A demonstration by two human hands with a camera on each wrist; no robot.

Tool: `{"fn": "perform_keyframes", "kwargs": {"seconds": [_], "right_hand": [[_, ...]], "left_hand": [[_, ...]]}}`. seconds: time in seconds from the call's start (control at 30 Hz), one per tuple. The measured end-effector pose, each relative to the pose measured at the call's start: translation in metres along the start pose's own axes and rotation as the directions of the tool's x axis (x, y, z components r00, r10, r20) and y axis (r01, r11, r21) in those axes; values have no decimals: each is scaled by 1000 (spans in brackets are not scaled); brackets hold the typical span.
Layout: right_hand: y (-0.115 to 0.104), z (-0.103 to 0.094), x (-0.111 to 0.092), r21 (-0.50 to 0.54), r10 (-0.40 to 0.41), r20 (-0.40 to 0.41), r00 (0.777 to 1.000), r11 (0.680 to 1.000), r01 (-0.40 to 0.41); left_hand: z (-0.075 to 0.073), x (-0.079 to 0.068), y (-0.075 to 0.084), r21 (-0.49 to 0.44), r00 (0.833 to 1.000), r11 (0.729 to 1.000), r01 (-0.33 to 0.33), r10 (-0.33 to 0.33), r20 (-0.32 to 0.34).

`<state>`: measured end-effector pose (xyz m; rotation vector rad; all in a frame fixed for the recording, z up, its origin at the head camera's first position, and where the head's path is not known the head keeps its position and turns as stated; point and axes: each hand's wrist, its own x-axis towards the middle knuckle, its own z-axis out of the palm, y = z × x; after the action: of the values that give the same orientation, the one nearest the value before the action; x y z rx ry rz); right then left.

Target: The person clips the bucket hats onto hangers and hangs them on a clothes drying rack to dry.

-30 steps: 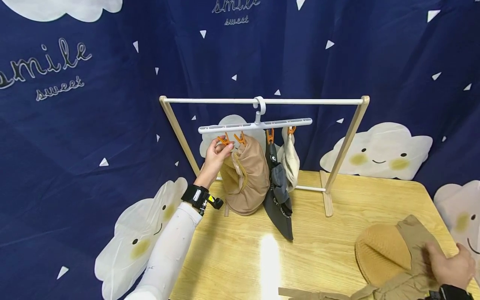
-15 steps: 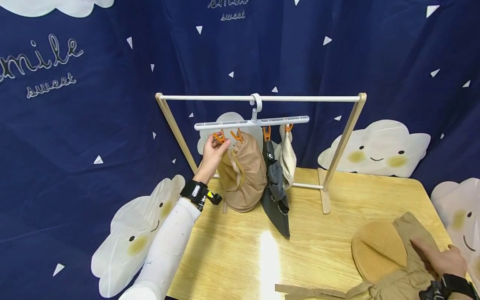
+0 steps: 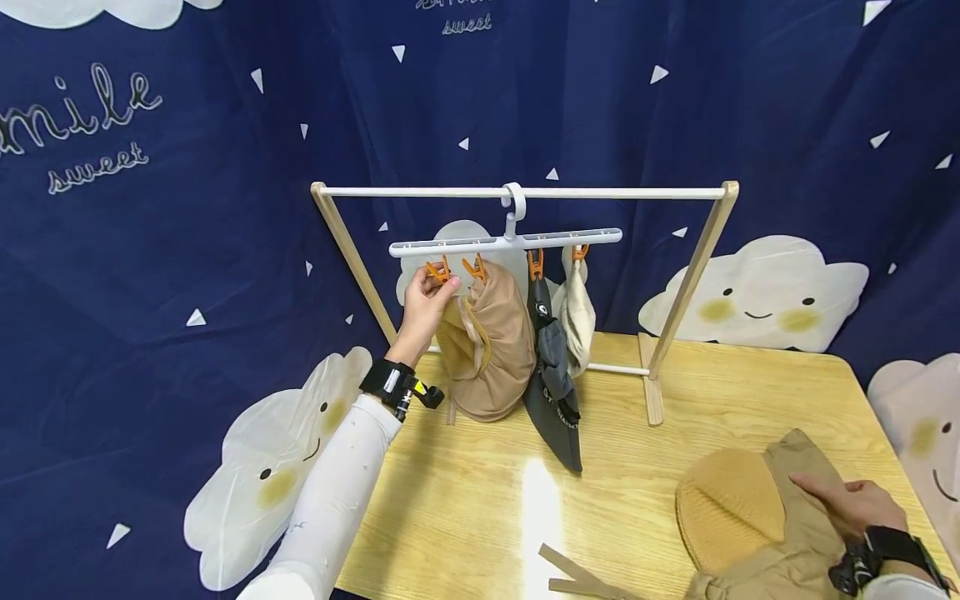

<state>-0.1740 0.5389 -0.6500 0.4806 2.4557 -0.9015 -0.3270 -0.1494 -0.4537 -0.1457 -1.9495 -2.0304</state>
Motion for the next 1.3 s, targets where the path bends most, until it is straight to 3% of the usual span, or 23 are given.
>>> {"fn": "perform_keyframes", "kwargs": {"seconds": [0.03, 0.2, 0.3, 0.47, 0.63, 0.73, 0.87, 1.0, 1.17, 1.3], "right_hand": [[-7, 1, -3, -50, 81, -97, 992, 995, -86], [-13, 10, -3, -76, 55, -168, 984, 995, -69], [-8, 17, 1, 5, 46, -219, 975, 999, -46], [0, 27, 5, 202, 6, -229, 973, 979, 42], [-11, 33, 5, 204, -54, -230, 972, 974, 102], [-25, 33, 1, 207, -127, -189, 974, 964, 166], [-46, 27, -4, 156, -260, -159, 952, 946, 285], [-67, 23, -11, 143, -307, -182, 934, 932, 334], [-85, 27, -20, 208, -369, -289, 883, 877, 434], [-96, 30, -27, 299, -383, -305, 872, 831, 469]], "left_hand": [[0, 0, 1, 11, 1000, 1000, -9, 9, -4], [0, 0, 8, 89, 999, 995, -44, 45, -5], [0, -1, 11, 169, 998, 984, -58, 62, -20], [1, -3, 14, 309, 994, 950, -51, 77, -73], [3, -1, 17, 397, 990, 917, -28, 81, -115], [4, 2, 20, 447, 986, 894, -27, 97, -134], [4, 5, 23, 473, 982, 881, -10, 98, -161], [4, 7, 23, 463, 980, 886, 1, 91, -177], [4, 11, 22, 466, 978, 885, -7, 104, -183], [5, 13, 23, 474, 978, 880, -21, 116, -172]]}}
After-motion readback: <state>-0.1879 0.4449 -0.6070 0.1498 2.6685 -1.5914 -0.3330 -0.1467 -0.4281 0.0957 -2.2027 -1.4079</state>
